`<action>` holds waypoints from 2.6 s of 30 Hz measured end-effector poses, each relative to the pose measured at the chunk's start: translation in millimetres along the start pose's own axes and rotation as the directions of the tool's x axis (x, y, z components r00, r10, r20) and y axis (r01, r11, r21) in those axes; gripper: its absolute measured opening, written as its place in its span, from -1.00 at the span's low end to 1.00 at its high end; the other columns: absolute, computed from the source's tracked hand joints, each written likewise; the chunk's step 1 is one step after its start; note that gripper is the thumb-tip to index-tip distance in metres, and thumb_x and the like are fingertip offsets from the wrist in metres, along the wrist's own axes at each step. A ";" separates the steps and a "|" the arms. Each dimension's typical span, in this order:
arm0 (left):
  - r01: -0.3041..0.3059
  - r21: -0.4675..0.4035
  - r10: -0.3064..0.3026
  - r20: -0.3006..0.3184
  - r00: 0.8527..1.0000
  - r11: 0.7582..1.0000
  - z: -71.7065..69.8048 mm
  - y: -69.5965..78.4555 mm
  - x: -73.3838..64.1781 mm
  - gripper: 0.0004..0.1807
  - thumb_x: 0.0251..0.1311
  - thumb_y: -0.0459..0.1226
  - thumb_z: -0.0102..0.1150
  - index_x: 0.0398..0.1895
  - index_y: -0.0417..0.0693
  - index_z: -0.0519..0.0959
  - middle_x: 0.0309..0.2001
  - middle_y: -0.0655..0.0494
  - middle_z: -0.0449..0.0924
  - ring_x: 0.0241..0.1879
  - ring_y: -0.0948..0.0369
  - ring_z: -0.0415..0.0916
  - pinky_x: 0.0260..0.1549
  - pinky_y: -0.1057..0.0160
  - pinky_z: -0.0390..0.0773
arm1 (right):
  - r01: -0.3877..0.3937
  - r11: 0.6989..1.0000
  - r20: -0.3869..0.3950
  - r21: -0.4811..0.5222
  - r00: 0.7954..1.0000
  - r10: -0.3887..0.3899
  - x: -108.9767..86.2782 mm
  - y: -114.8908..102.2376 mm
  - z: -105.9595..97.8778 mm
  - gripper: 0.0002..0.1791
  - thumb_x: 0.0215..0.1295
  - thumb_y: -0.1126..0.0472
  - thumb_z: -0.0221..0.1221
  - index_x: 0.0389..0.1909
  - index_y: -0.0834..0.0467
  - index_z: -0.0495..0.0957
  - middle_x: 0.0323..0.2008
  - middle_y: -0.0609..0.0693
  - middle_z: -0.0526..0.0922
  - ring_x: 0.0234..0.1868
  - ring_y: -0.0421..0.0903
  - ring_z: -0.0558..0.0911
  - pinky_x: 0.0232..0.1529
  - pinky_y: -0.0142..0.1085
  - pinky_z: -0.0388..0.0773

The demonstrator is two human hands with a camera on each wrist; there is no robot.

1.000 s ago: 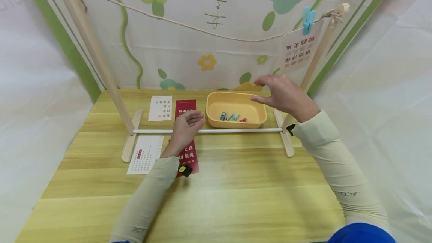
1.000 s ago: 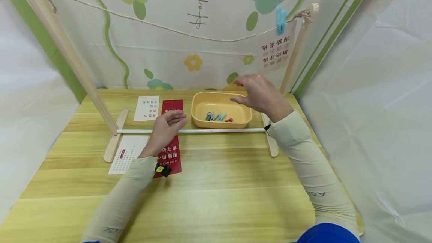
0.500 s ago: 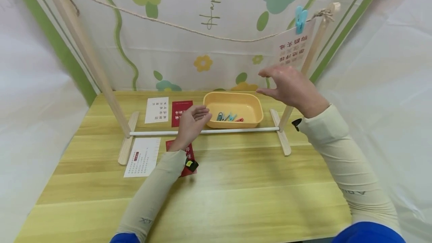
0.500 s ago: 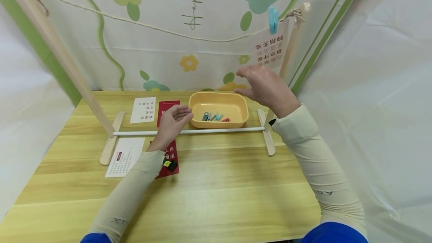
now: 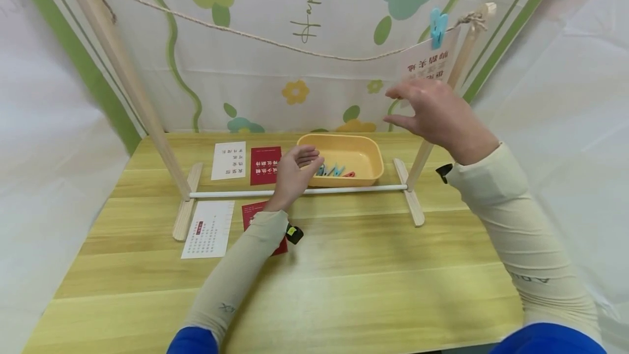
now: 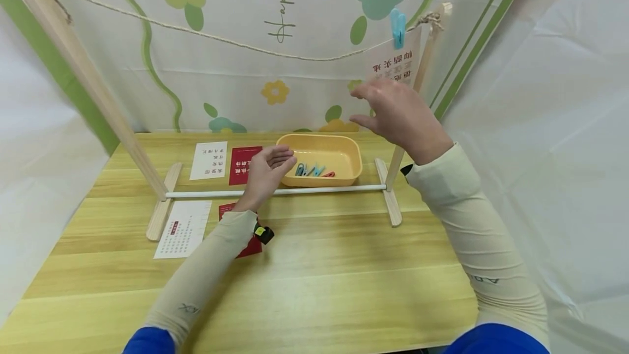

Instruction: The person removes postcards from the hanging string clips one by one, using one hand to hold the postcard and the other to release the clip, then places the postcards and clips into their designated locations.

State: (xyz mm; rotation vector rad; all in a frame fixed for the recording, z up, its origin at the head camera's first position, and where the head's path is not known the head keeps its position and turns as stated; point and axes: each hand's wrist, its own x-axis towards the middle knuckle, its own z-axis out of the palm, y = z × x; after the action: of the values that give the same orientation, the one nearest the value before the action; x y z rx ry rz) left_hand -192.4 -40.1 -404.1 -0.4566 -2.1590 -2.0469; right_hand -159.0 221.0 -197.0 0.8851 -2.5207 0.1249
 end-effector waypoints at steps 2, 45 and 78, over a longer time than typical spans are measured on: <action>-0.012 -0.003 0.012 0.000 1.000 1.000 4.2 1.5 1.6 -0.59 0.41 -0.30 0.35 0.23 -0.30 0.57 0.14 -0.22 0.71 0.16 -0.06 0.67 0.31 0.03 0.64 | 0.007 1.000 -0.015 0.000 1.000 -0.007 0.9 0.1 -3.7 -0.59 0.16 0.33 0.54 0.01 0.37 0.70 -0.04 0.29 0.80 -0.02 0.27 0.76 0.06 0.14 0.72; -0.164 0.178 0.153 0.071 0.986 0.970 57.7 28.6 56.7 -0.73 0.44 -0.30 0.32 0.10 -0.26 0.64 0.01 -0.13 0.75 0.03 0.02 0.71 0.19 0.11 0.69 | -0.005 0.988 -0.176 -0.152 0.984 -0.022 22.7 9.3 -81.2 -0.75 0.24 0.46 0.43 -0.06 0.39 0.70 -0.13 0.36 0.77 -0.15 0.30 0.71 0.01 0.16 0.62; -0.287 0.190 0.273 0.095 0.957 0.939 130.4 85.4 88.9 -0.76 0.43 -0.27 0.33 0.05 -0.20 0.71 -0.05 -0.05 0.81 -0.08 0.13 0.74 0.03 0.28 0.71 | -0.199 0.956 0.238 -0.216 0.939 0.249 72.3 29.8 -120.3 -0.55 0.37 0.27 0.40 0.22 0.35 0.62 0.17 0.39 0.69 0.15 0.32 0.66 0.15 0.22 0.61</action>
State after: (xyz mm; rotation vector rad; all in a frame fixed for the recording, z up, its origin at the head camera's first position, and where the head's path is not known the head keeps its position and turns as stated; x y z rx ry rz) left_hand -235.8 103.4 -305.4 -0.7664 -2.1622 -1.6664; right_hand -179.3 231.3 -55.3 0.5655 -2.8190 -0.1697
